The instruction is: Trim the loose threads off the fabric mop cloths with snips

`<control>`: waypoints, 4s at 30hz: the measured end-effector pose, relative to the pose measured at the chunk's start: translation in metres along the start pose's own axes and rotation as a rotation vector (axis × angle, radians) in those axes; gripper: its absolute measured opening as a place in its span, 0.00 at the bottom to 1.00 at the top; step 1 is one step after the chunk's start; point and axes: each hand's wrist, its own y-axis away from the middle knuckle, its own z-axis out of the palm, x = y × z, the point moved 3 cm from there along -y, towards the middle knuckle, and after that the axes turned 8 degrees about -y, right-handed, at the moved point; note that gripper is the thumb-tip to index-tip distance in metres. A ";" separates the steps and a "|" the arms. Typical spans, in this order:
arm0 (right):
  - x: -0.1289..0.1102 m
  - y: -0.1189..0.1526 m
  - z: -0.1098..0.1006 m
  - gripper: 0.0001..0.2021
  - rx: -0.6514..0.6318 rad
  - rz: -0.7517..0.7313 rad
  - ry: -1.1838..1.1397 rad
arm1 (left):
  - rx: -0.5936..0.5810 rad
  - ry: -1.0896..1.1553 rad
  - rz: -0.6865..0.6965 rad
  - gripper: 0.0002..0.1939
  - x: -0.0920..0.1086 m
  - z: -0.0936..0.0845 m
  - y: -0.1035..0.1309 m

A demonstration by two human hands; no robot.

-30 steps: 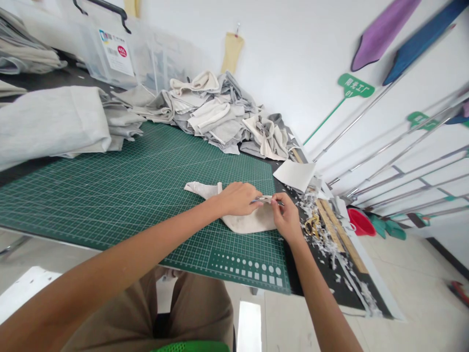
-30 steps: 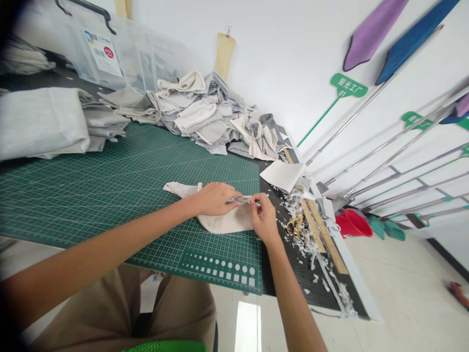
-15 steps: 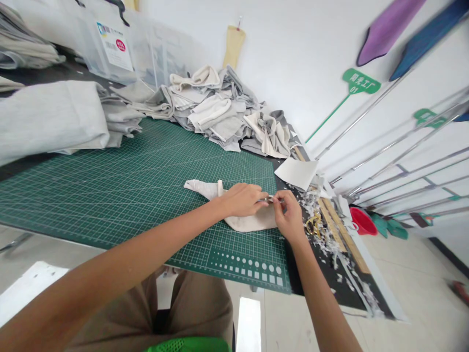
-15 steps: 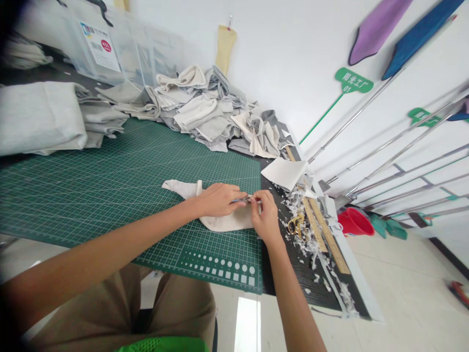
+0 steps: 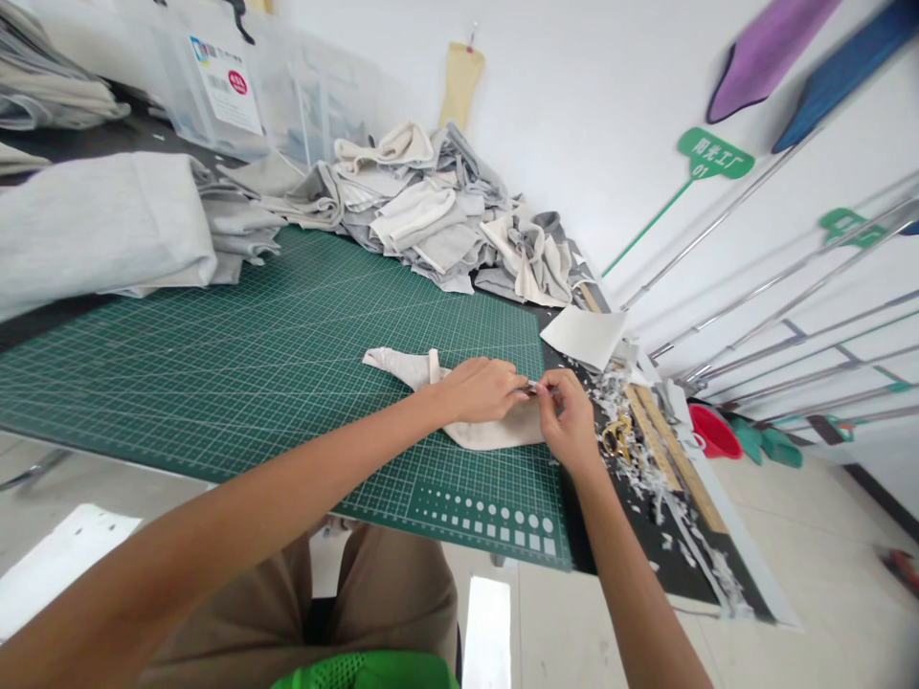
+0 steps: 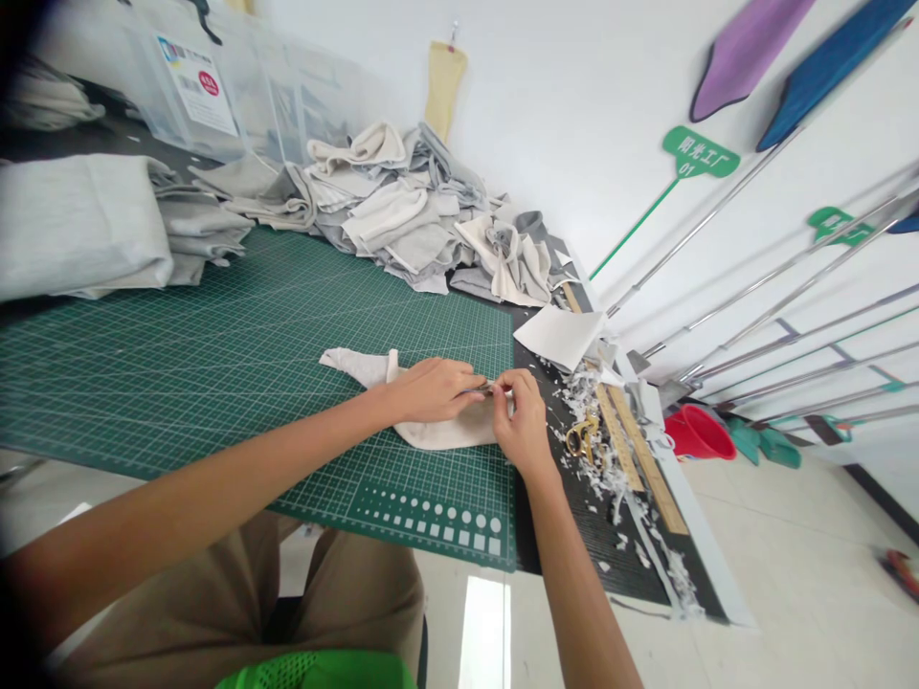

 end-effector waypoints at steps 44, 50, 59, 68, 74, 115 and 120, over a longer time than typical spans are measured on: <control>0.057 0.104 -0.128 0.13 -0.240 0.355 0.656 | 0.187 0.079 -0.325 0.21 -0.072 -0.028 0.037; 0.044 0.095 -0.128 0.14 -0.229 0.385 0.694 | 0.186 0.075 -0.324 0.21 -0.071 -0.031 0.037; 0.015 0.072 -0.108 0.13 -0.111 0.105 0.552 | 0.182 0.087 -0.311 0.21 -0.070 -0.033 0.037; -0.042 0.007 -0.019 0.09 -0.085 -0.025 0.209 | 0.181 0.075 -0.313 0.20 -0.068 -0.036 0.038; -0.021 -0.014 0.032 0.08 -0.188 -0.095 0.132 | 0.175 0.066 -0.325 0.19 -0.069 -0.037 0.038; 0.005 -0.036 0.050 0.07 -0.378 0.127 -0.021 | 0.166 0.069 -0.285 0.19 -0.063 -0.033 0.034; 0.008 -0.031 0.049 0.09 -0.312 0.179 -0.060 | 0.179 0.058 -0.286 0.19 -0.064 -0.033 0.034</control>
